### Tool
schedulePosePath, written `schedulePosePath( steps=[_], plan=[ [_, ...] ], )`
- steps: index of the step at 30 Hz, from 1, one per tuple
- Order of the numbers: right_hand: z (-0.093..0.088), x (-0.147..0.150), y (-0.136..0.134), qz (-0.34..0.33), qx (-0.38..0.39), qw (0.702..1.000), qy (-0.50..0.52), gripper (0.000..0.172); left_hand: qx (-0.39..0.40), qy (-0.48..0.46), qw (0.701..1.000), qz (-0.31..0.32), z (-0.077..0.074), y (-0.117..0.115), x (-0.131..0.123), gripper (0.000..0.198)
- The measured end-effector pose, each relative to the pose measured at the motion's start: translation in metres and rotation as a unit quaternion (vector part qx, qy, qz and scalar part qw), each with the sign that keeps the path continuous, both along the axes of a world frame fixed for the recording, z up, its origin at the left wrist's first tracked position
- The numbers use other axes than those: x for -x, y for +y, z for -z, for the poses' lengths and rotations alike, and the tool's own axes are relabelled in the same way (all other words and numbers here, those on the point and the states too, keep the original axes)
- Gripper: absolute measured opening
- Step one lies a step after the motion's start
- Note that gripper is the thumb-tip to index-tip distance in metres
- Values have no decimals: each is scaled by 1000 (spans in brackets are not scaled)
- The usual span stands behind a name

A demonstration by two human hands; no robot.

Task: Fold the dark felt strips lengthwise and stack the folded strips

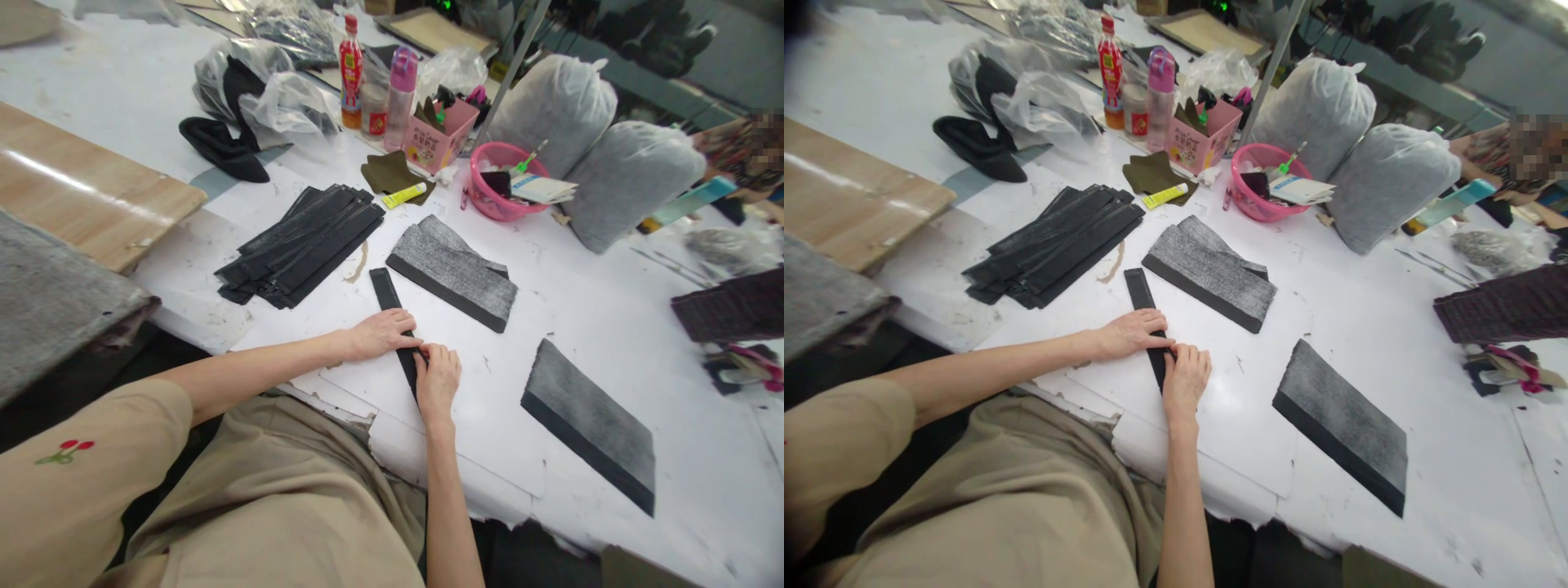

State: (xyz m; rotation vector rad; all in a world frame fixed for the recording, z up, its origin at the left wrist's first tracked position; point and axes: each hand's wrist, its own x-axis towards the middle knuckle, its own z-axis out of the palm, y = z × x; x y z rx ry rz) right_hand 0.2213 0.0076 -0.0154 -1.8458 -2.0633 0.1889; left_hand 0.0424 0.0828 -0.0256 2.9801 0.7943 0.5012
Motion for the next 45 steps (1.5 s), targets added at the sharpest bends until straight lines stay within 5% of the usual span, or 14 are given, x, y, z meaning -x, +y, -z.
schedulePosePath(
  steps=[10,20,45],
  plan=[
    [4,8,20,-1,-1,1000,-12,6,60,-41,997,27,-6,14,2,20],
    [-1,-5,1,-15,8,1000,0,7,64,1,998,8,-14,3,-1,22],
    [0,-21,-23,-21,10,999,23,10,75,-8,997,28,-7,-19,-18,19]
  ],
)
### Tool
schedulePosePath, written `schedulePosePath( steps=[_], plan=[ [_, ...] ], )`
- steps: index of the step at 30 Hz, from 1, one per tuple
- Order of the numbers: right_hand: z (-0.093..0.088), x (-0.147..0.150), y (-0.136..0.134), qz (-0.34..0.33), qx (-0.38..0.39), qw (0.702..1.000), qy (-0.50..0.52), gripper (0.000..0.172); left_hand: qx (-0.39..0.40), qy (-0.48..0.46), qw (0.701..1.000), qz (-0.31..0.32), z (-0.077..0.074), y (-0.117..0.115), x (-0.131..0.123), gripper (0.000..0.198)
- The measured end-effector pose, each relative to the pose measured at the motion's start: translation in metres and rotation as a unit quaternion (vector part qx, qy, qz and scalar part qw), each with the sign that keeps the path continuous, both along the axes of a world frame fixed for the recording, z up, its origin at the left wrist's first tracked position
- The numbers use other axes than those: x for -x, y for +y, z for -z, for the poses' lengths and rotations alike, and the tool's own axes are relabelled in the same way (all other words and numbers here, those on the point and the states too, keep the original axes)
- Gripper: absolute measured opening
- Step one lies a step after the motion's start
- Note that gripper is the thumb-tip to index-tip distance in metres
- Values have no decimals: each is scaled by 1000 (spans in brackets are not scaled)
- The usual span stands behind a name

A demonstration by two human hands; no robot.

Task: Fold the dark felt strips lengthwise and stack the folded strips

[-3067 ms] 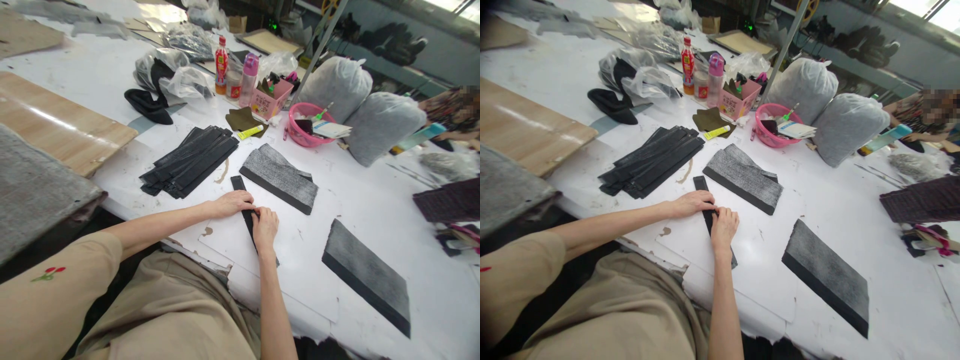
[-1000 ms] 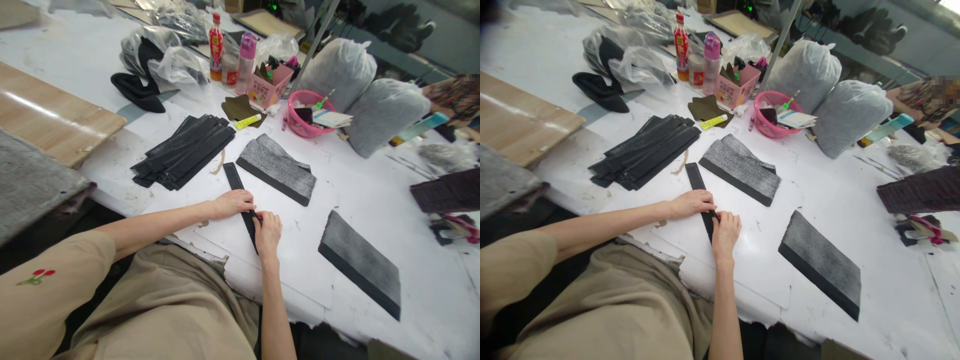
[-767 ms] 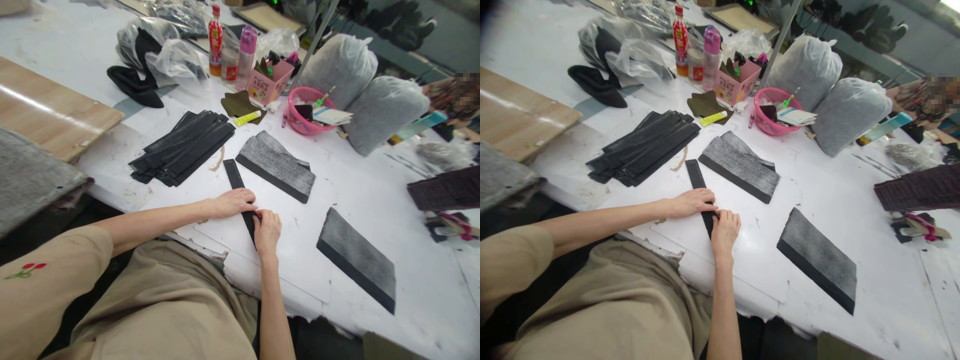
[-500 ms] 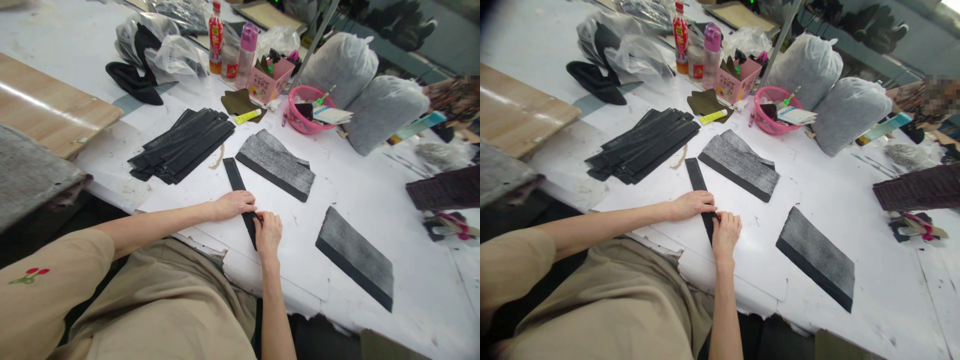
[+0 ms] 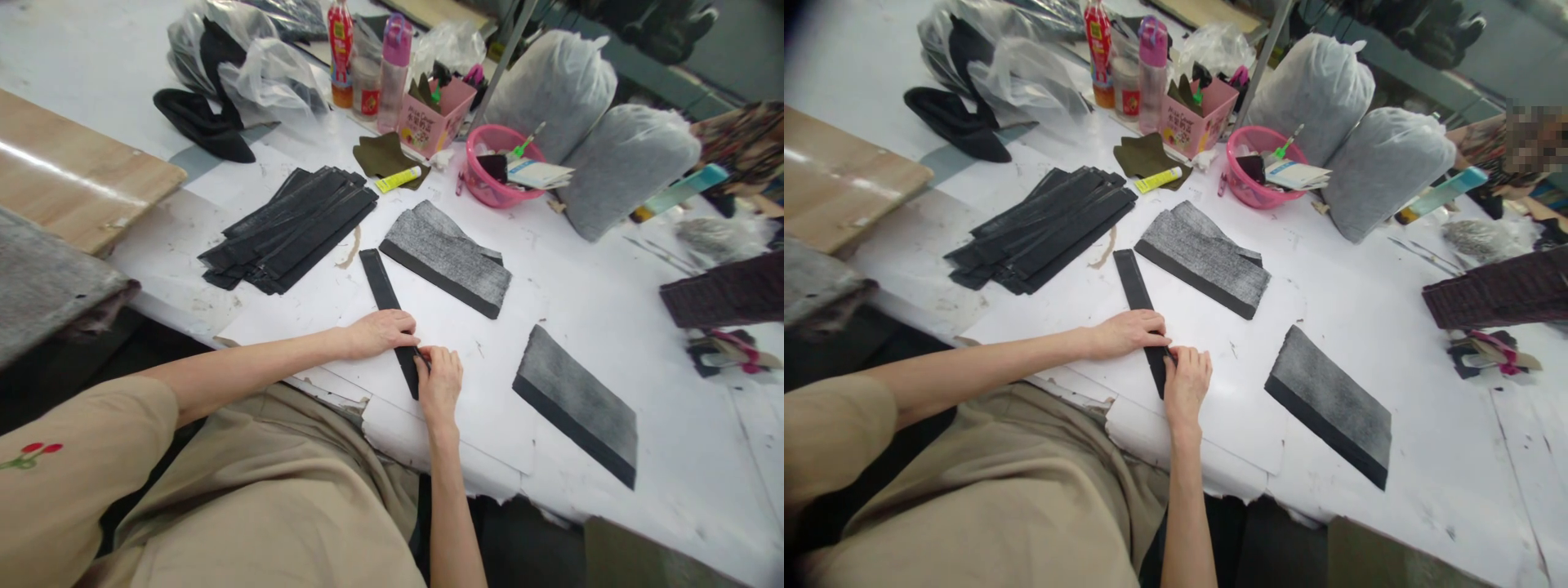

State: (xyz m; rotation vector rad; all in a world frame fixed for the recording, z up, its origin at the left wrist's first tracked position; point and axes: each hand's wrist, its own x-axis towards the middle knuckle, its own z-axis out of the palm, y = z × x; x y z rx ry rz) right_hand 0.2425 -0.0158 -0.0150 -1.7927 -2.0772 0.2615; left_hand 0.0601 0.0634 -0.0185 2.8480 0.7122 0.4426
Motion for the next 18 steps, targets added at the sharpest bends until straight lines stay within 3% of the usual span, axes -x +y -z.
schedulePosePath(
  steps=[5,12,18],
  plan=[
    [1,0,-3,9,-5,1000,-9,11,3,-2,1000,21,0,-7,-6,19],
    [0,-7,-9,5,7,1000,19,11,23,-26,999,-9,5,-10,-10,16],
    [-1,-7,-13,5,-7,1000,10,14,14,-15,1000,22,3,-15,-11,20]
  ],
)
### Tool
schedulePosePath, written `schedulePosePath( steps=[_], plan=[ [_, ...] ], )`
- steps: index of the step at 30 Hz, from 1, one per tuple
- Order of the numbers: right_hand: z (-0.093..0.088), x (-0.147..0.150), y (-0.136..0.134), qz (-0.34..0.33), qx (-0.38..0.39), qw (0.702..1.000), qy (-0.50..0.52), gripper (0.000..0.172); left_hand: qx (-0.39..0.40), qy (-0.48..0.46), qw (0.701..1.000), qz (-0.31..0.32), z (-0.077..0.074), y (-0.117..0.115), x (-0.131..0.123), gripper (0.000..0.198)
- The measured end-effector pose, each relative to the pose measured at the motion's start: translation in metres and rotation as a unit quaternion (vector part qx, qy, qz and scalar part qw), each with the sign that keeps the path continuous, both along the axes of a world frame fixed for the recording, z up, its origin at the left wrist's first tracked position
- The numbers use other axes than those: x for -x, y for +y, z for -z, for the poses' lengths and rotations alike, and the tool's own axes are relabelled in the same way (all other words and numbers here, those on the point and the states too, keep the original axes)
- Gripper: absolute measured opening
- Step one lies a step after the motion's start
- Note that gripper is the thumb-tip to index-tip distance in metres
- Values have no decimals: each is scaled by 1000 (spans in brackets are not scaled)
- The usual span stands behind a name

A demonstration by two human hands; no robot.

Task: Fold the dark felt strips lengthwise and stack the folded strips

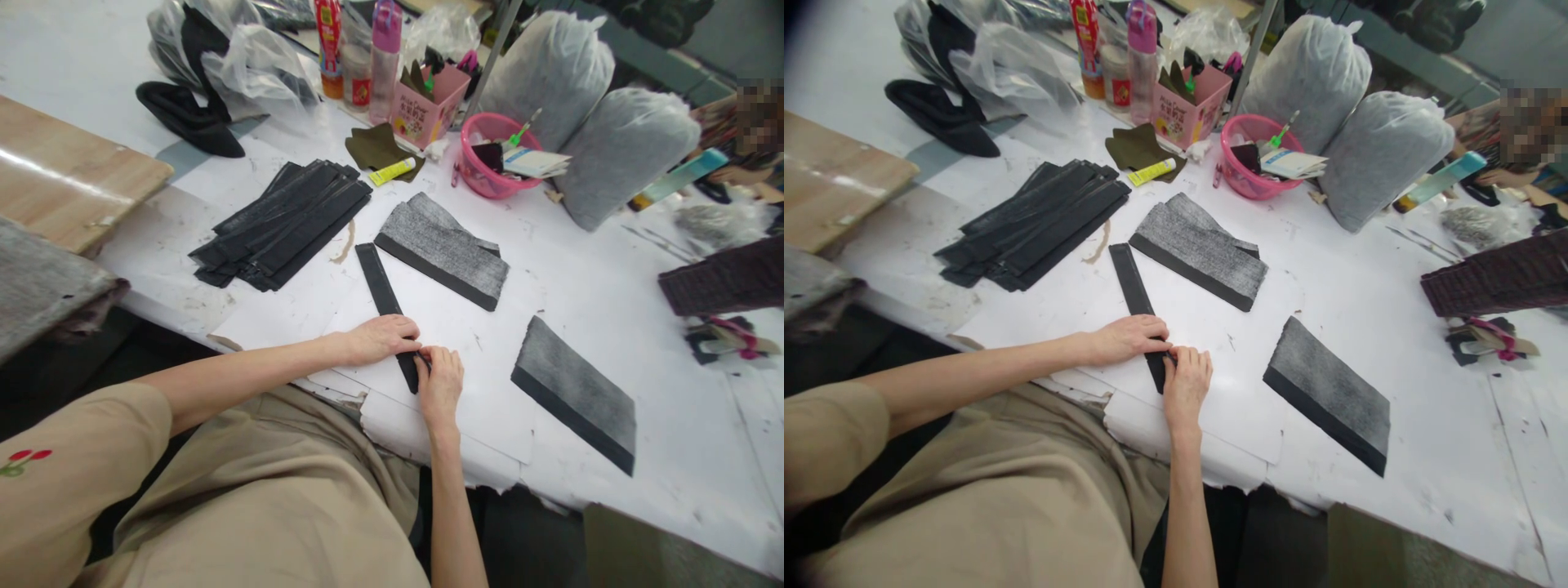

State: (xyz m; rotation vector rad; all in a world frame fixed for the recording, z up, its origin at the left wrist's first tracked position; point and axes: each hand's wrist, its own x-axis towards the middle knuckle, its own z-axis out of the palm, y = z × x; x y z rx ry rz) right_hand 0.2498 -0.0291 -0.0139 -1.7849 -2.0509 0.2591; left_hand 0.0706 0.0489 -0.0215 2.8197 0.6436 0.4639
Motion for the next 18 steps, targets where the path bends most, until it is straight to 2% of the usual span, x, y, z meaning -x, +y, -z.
schedulePosePath(
  steps=[7,13,18],
  plan=[
    [-2,-3,-6,-6,7,1000,2,13,1,-15,1000,-4,2,-5,-3,19],
    [-1,-5,-11,4,12,1000,-3,12,-7,5,1000,2,-1,-11,-7,17],
    [-2,-8,-14,2,14,1000,-1,10,4,-25,1000,-7,-1,-16,-10,16]
  ],
)
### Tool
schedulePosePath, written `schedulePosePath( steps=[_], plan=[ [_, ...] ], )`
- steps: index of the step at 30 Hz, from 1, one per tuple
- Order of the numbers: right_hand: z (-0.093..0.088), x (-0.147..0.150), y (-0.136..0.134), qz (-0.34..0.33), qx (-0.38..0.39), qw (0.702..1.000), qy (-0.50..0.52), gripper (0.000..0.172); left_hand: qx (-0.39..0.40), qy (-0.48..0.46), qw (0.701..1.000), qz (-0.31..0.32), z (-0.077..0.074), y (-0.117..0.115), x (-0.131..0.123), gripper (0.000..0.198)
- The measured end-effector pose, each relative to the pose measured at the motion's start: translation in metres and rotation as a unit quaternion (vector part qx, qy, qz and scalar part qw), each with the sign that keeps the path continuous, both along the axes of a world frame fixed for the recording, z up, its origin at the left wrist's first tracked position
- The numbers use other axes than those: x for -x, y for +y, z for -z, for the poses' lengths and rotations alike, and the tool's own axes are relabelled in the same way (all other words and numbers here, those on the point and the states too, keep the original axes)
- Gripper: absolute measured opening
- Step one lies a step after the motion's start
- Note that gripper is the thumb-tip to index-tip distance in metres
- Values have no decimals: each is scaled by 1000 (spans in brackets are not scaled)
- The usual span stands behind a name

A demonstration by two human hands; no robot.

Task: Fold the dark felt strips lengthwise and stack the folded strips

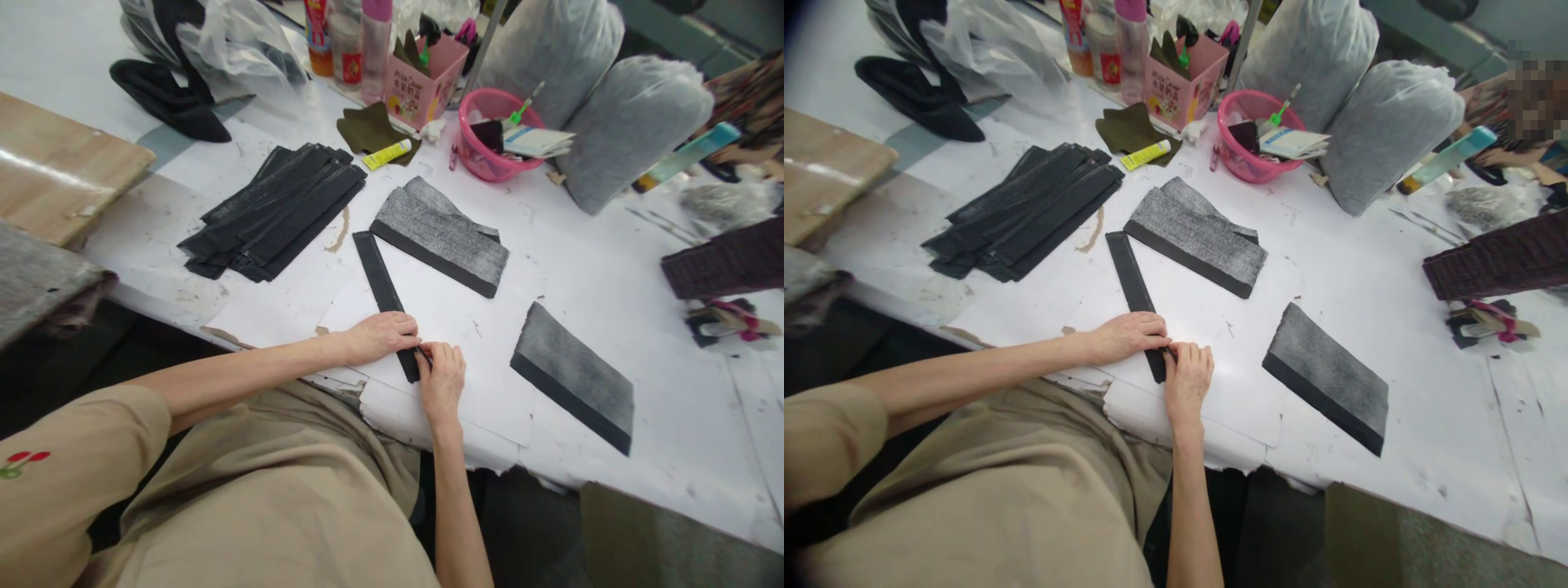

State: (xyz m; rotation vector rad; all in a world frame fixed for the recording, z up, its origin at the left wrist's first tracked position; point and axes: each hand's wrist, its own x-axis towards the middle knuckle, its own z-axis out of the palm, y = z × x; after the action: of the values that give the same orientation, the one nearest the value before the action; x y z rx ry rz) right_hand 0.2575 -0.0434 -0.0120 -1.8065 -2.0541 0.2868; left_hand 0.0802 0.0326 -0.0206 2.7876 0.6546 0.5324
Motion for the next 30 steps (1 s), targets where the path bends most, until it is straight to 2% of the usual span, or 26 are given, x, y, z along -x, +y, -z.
schedulePosePath(
  steps=[7,12,21,30],
  plan=[
    [0,-8,-11,-2,15,1000,7,8,-21,8,1000,13,-2,-2,0,17],
    [-1,-8,-12,-2,12,1000,4,9,12,11,999,28,-3,-3,-6,17],
    [-3,-13,-19,3,18,1000,15,10,46,19,999,14,-8,-6,-7,17],
    [-1,-13,-20,4,15,1000,18,10,86,-4,996,37,-4,-5,-10,17]
  ],
)
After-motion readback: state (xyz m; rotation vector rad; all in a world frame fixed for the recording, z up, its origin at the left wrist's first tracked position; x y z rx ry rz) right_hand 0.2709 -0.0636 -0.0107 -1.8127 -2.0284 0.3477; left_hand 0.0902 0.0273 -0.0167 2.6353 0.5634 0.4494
